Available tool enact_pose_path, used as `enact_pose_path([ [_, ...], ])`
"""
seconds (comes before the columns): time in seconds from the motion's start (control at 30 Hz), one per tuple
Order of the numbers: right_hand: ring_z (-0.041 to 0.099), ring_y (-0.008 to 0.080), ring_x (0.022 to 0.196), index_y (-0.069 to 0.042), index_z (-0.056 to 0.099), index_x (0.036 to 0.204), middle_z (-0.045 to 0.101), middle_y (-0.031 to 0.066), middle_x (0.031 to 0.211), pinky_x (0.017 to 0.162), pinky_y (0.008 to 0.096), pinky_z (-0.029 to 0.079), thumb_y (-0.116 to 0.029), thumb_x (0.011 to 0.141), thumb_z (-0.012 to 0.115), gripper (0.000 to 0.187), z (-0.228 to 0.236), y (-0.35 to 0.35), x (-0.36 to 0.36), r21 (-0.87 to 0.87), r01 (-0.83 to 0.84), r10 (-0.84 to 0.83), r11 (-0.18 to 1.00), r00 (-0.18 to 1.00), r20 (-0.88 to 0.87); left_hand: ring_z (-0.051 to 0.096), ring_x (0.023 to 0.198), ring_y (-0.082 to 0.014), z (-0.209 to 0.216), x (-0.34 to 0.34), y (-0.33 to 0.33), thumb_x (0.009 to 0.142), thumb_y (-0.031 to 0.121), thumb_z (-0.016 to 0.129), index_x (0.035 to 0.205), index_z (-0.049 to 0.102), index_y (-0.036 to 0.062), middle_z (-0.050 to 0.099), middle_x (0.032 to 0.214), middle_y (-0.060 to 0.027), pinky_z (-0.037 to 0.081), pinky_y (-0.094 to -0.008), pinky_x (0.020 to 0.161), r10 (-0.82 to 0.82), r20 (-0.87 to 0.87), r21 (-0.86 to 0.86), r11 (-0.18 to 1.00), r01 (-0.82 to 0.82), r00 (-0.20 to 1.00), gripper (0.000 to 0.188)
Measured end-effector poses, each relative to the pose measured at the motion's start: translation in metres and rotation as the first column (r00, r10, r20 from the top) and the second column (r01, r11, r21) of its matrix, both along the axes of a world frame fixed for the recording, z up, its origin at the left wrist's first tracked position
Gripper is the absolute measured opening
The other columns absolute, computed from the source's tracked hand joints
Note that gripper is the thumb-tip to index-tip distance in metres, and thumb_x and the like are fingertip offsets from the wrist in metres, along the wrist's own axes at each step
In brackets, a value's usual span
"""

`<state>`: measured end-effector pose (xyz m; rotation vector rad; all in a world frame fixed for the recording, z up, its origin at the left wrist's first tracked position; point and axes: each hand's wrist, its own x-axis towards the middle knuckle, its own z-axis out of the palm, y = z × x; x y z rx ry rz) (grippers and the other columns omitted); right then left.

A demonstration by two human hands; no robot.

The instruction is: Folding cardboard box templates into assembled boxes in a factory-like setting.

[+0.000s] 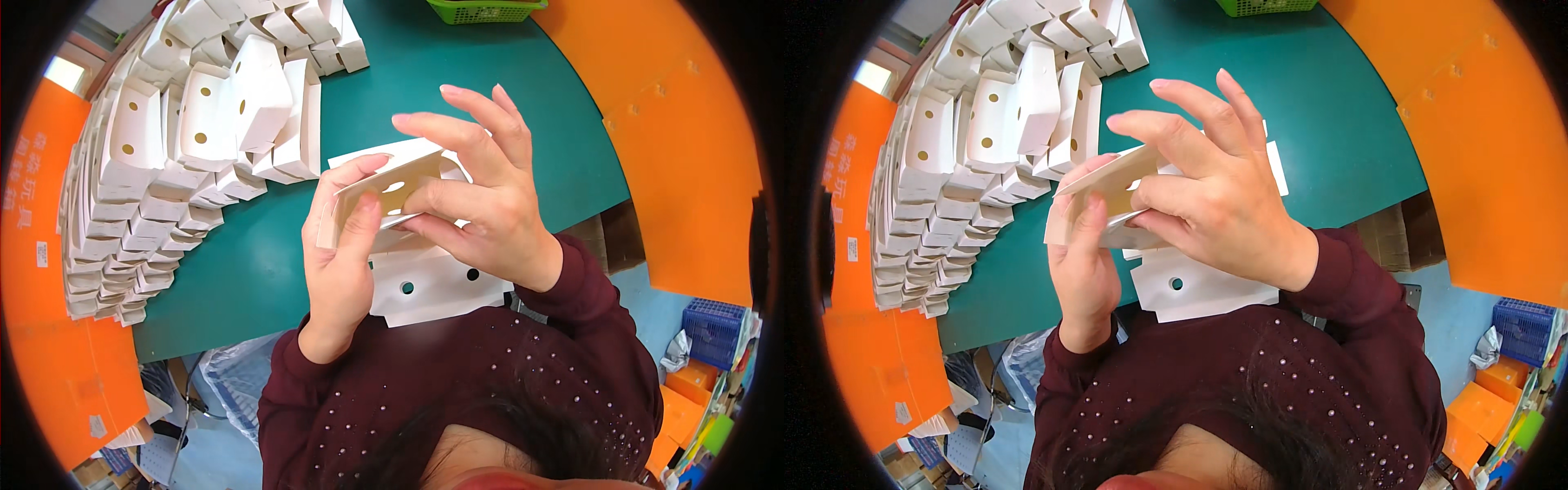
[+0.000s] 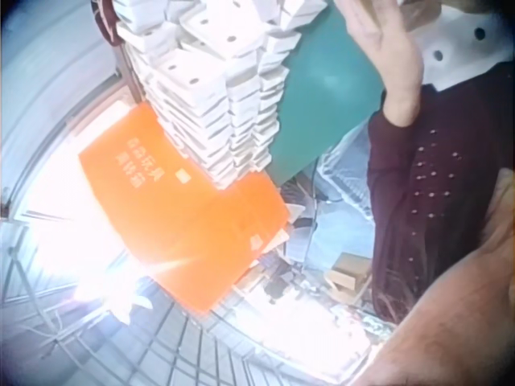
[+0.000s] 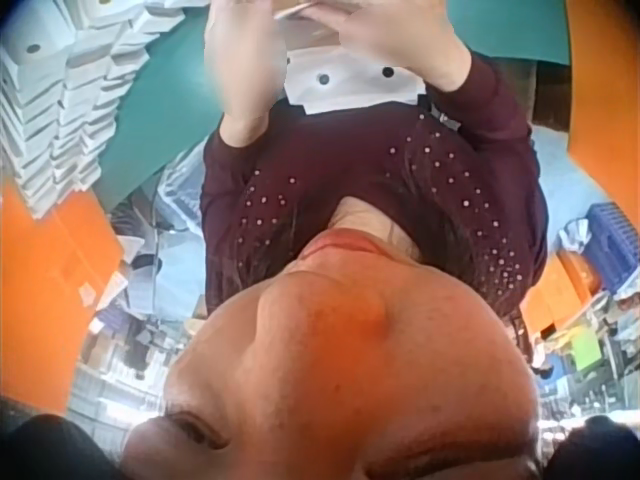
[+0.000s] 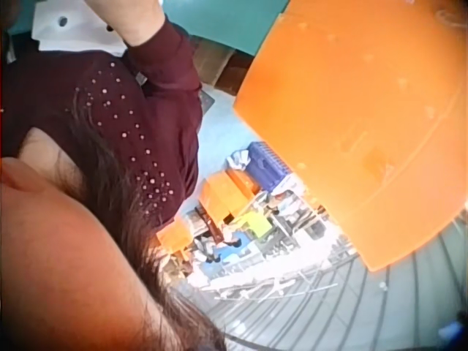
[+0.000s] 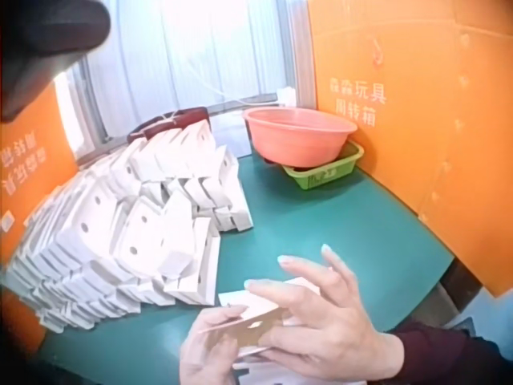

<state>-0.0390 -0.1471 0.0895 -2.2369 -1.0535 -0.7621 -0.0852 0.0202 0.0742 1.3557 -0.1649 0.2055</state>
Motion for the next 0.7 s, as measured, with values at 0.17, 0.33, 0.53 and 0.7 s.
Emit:
enact_pose_path([
  [0.17,0.046,0.0296,0.128,-0.017,0.073,0.098,0.056,0.0078,0.135,0.108,0.0498,0.031,-0.020,0.061,0.084,0.038,0.008,-0.003,-0.001,0.058,-0.013,0.014,0.998,1.000,-0.006,0.052,0.110,-0.0150,0.000,0.002,-0.002,0.099,0.020,0.052,0.123,0.054,0.0003,0.057,0.119,-0.0084,0.039,-0.0284,0.095,0.040,-0.031,-0.076,0.996,-0.042,0.999,0.031],
  [0.33,0.059,0.0256,0.113,0.000,0.056,0.125,0.061,0.0171,0.125,0.097,0.0382,0.045,-0.022,0.089,0.067,0.043,-0.014,-0.009,0.009,0.568,-0.091,0.339,0.818,0.874,-0.347,0.058,0.113,-0.0266,-0.008,0.010,0.007,0.084,0.000,0.058,0.119,0.058,0.0000,0.061,0.117,-0.0126,0.036,-0.0422,0.104,0.177,0.299,0.177,0.955,-0.237,0.938,0.034],
  [0.53,0.062,0.0287,0.111,0.005,0.051,0.118,0.063,0.0258,0.119,0.098,0.0384,0.047,-0.016,0.103,0.042,0.027,-0.026,0.001,-0.002,0.800,-0.010,0.543,0.599,0.740,-0.397,0.063,0.103,-0.0299,0.008,0.024,0.024,0.061,-0.003,0.051,0.082,0.066,0.0062,0.068,0.088,-0.0079,0.032,-0.0494,0.104,-0.126,0.521,0.620,0.735,-0.273,0.844,0.028],
  [0.7,0.057,0.0381,0.120,0.004,0.055,0.107,0.059,0.0306,0.123,0.097,0.0415,0.049,-0.011,0.098,0.053,0.018,-0.030,-0.012,-0.001,0.485,-0.259,0.409,0.835,0.882,-0.233,0.065,0.096,-0.0273,0.005,0.022,0.021,0.057,0.004,0.061,0.081,0.067,0.0085,0.067,0.085,-0.0041,0.041,-0.0431,0.095,-0.085,0.548,0.590,0.745,-0.312,0.832,0.025],
])
